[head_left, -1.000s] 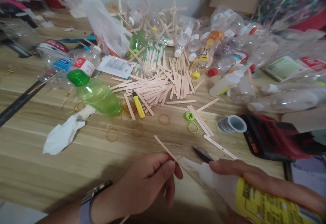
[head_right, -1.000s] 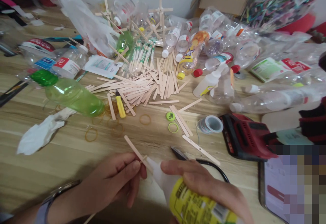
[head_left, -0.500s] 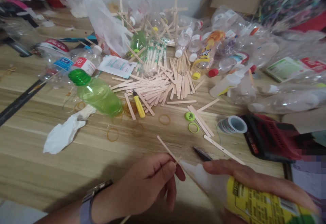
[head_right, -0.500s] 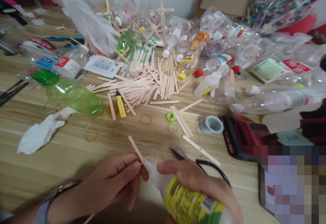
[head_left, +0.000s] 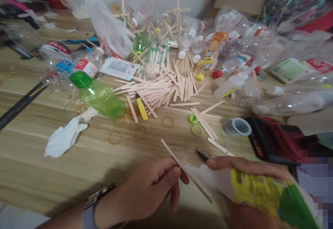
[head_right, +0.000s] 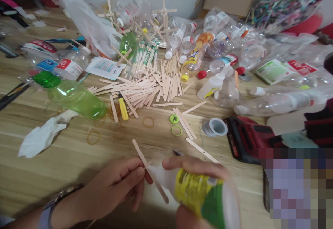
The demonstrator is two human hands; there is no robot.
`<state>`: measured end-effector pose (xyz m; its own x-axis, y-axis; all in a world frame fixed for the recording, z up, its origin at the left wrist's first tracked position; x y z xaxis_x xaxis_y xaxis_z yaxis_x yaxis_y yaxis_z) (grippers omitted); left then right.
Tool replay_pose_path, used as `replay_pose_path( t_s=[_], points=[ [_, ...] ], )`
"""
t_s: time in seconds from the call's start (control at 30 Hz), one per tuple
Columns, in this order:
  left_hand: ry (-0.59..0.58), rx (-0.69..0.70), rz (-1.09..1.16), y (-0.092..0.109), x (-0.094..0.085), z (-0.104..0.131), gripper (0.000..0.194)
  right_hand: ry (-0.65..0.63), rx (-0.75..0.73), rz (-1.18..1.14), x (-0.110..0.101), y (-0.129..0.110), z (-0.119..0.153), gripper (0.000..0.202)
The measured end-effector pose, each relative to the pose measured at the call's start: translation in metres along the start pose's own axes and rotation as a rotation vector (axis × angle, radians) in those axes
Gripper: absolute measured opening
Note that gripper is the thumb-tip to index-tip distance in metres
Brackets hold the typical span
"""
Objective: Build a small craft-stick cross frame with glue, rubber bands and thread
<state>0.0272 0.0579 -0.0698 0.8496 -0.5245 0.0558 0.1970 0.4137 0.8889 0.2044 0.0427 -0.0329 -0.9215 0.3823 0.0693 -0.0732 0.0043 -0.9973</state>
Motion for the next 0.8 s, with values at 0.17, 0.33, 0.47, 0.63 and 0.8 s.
replay_pose_path(
  t_s=[0.17,0.33,0.47,0.63,0.8],
  points=[
    [0.048,-0.056,0.179,0.000,-0.004,-0.006,0.038,0.005,0.224,-0.251,0.008,0.013,-0.011,0.025],
    [0.098,-0.097,0.326,0.004,-0.009,-0.006,0.046,0.009,0.376,-0.376,0.013,0.024,-0.008,0.029],
    [0.153,-0.130,0.341,0.005,-0.011,-0.004,0.038,0.150,0.443,-0.319,0.018,0.023,-0.001,0.035],
    [0.154,-0.099,0.172,0.009,-0.010,-0.001,0.021,0.185,0.407,-0.264,0.026,0.015,0.004,0.041],
    [0.150,-0.040,-0.019,0.018,-0.012,0.007,0.029,0.034,0.405,-0.285,0.024,0.021,0.001,0.029]
  ],
)
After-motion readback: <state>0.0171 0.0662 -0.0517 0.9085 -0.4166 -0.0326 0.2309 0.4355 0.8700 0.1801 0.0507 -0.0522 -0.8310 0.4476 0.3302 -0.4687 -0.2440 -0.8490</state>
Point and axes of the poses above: each hand's wrist, its own z-axis away from the middle knuckle, its own x-axis out of the palm, y = z × x, the point moved 6 cm from there along -z, towards the middle knuckle, and after that the axes turned 10 degrees about y, right-handed, at the moved point
